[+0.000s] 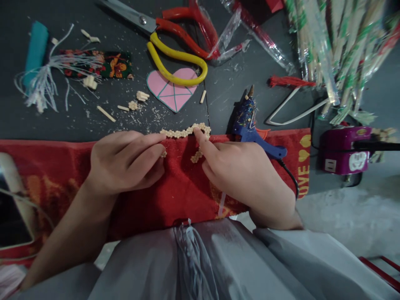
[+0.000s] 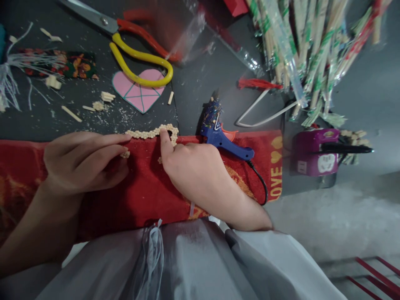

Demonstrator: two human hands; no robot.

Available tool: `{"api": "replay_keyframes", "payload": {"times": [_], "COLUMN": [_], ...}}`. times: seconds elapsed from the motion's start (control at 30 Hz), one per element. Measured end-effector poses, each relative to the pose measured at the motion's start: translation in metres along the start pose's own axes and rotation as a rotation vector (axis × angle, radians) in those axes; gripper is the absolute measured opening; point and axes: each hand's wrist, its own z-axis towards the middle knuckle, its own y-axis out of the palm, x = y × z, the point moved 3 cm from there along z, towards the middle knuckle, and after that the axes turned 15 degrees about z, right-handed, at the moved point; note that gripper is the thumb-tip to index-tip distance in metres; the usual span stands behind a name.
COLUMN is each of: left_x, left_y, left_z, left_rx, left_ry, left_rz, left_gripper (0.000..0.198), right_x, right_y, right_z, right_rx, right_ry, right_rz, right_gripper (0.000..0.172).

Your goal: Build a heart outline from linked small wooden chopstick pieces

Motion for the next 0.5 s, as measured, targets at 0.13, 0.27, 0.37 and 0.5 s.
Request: {"api": "replay_keyframes", "payload": {"times": [0.13,0.27,0.37,0.5], "left_x": [0.0,0.0002,0.0,-0.0001], "left_y": [0.0003,0.0001,0.0,0.0004], "left_z": [-0.0006,-0.0007,-0.0009,-0.0005], "left_rx": [-0.011,-0.027,-0.031,-0.04], "left_ry": [0.001,-0.007,-0.019,-0.016], "left_rz": [-0.019,-0.014,-0.002,0.005], "left_gripper": [0.026,0.027,0.028,0.029], "right_x": [-0.0004,-0.0004,-0.0005,0.0], "right_y": [-0.001,-0.0011,-0.0006,0.0009], "right_z": [0.0003,0.0017,0.0016,-0.0004], "right_rx": [-0.02,-0.014,0.002,0.008], "right_ry": [-0.005,-0.007,-0.01,-0.014], "right_rz": [0.001,0.006,0.012,0.004], "right_gripper": [0.067,0.068,0.068,0.067]}}
